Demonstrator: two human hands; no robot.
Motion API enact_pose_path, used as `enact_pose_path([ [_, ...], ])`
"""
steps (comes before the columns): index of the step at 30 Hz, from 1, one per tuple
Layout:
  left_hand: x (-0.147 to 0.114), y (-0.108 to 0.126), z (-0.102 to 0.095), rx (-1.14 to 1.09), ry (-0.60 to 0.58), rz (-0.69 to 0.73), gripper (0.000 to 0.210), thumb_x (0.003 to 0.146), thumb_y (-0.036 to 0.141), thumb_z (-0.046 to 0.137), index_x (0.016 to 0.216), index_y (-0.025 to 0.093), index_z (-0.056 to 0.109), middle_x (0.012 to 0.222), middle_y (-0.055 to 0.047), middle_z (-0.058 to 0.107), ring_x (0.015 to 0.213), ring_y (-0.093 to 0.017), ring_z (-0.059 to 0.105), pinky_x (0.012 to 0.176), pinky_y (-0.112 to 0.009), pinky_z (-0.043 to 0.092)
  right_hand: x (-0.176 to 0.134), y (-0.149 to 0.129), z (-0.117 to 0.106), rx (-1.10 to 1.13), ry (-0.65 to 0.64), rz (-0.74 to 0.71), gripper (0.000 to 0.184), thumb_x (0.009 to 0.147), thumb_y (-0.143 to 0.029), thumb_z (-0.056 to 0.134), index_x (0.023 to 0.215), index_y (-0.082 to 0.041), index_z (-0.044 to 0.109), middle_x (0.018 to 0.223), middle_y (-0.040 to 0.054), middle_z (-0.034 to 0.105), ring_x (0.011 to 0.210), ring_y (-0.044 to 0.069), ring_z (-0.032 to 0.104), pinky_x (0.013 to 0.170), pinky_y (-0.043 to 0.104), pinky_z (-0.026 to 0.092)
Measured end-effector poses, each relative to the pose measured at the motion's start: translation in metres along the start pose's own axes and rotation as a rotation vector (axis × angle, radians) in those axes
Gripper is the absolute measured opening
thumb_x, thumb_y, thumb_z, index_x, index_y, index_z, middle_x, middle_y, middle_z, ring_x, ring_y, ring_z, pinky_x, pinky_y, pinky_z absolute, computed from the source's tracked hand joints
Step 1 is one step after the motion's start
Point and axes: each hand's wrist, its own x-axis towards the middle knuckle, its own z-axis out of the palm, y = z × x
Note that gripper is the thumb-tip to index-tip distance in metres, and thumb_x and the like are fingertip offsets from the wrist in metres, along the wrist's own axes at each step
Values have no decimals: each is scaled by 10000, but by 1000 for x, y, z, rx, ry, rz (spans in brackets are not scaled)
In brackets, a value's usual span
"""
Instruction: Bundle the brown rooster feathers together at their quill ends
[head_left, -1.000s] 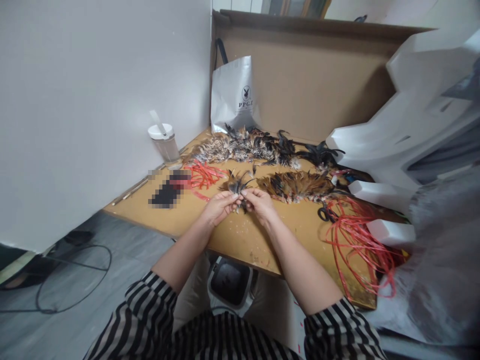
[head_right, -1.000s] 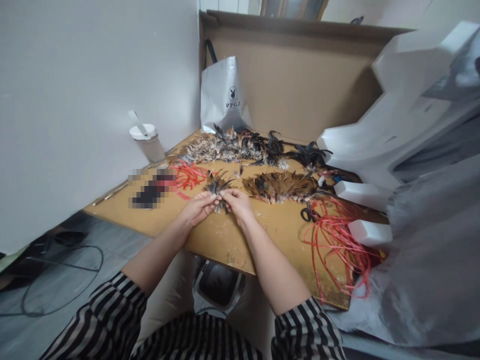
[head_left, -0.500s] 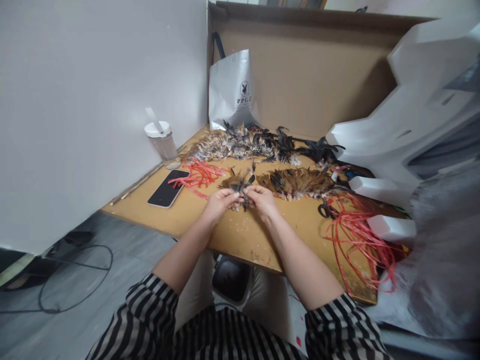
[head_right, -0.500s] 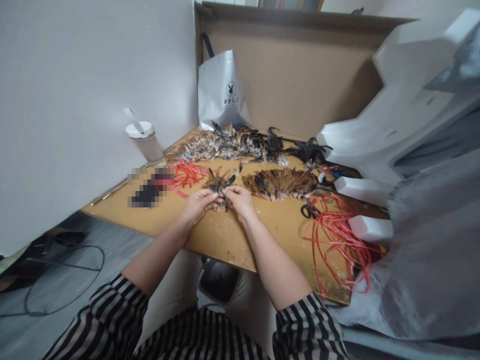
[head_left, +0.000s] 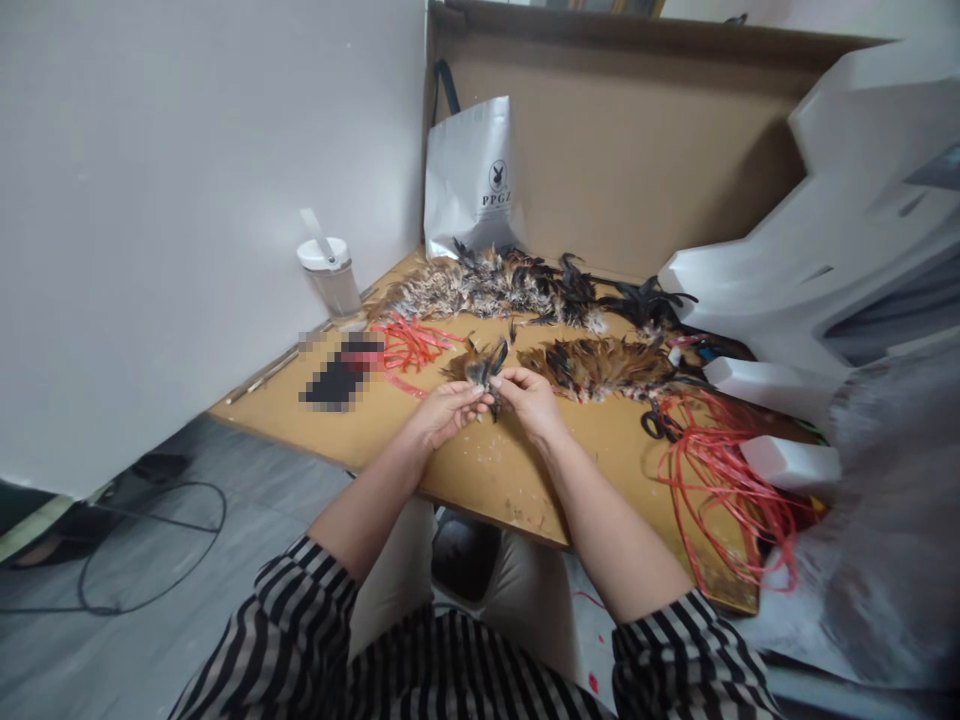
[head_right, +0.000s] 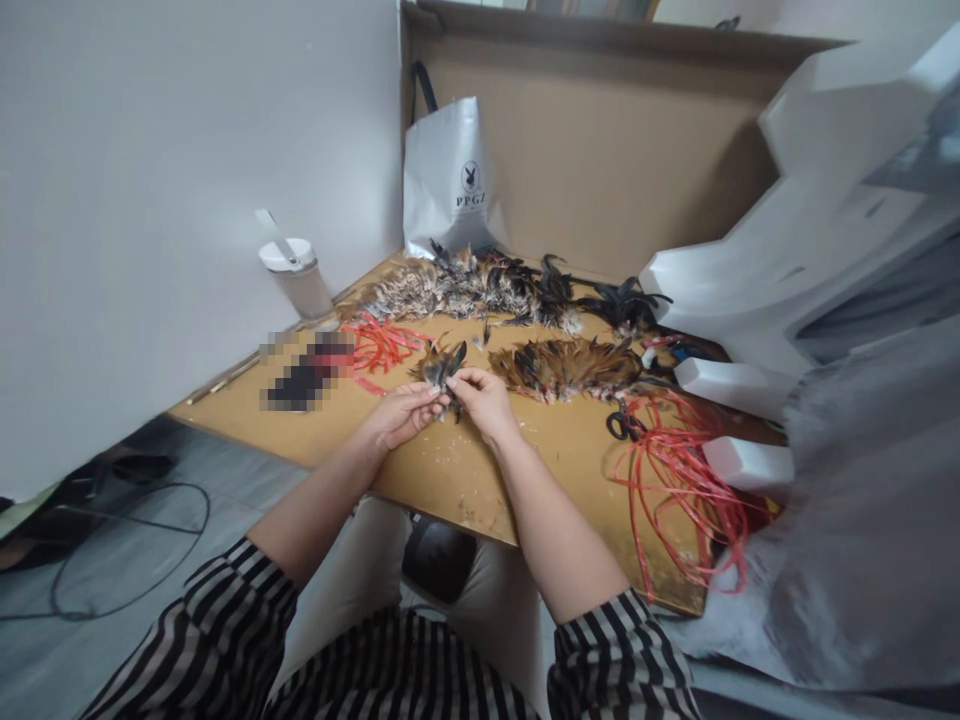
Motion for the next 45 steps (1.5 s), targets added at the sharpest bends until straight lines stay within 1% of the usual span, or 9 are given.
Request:
enact_pose_path([
  [6,0,-1,-1,18,-14,-7,131,675,153,665,780,76,650,682,-53,652,517,-38,561,478,-108,426,-1,1,2,-16,-7,-13,244,582,-363,688,660,-155,588,506,-47,512,429,54,377,433,196,279],
  [10,-1,-1,1,32,1,1,138,645,164,688,745,77,650,661,-44,641,512,-36,551,484,-110,423,-1,2,3,-6,-21,-17,228,599,-356,673,666,-157,583,489,-53,498,422,53,368,431,195,276],
  [13,-1,-1,2,63,29,38,167,624,188,704,742,81,650,649,-39,635,503,-38,540,484,-124,422,-2,1,3,-8,-11,-9,222,601,-353,672,659,-154,592,476,-53,496,416,54,366,427,197,276],
  [17,0,-3,4,131,67,116,180,612,220,711,720,91,649,639,-34,629,501,-45,532,489,-147,419,-3,-1,5,-31,16,24,248,558,-340,707,691,-147,626,531,-30,554,454,68,427,462,208,329],
  [20,0,-3,4,202,65,122,166,618,235,704,690,97,645,608,-29,619,484,-44,521,484,-153,402,-4,-1,6,-41,21,8,236,544,-338,716,651,-150,620,550,-22,574,479,78,461,484,214,353],
  [27,1,-5,3,247,64,129,183,620,266,696,686,102,648,585,-31,608,488,-56,516,485,-169,390,-5,2,9,18,45,46,222,555,-344,708,608,-156,600,443,-47,512,392,63,381,403,205,277],
  [37,3,-7,3,355,160,193,207,599,287,695,695,112,641,573,-32,622,464,-74,524,481,-190,403,-6,3,15,37,111,41,201,549,-327,693,561,-155,589,437,-49,503,400,60,387,417,206,297],
  [42,1,-4,7,339,157,204,182,602,266,694,666,105,637,554,-34,615,468,-79,532,474,-186,404,-6,4,17,23,89,80,254,539,-384,693,589,-156,591,477,-32,539,408,65,391,417,211,288],
  [45,0,-2,7,303,165,209,182,614,263,693,669,98,641,555,-31,610,450,-62,512,459,-174,395,-3,1,12,23,83,76,281,543,-394,691,673,-153,626,482,-36,531,409,63,377,411,209,275],
])
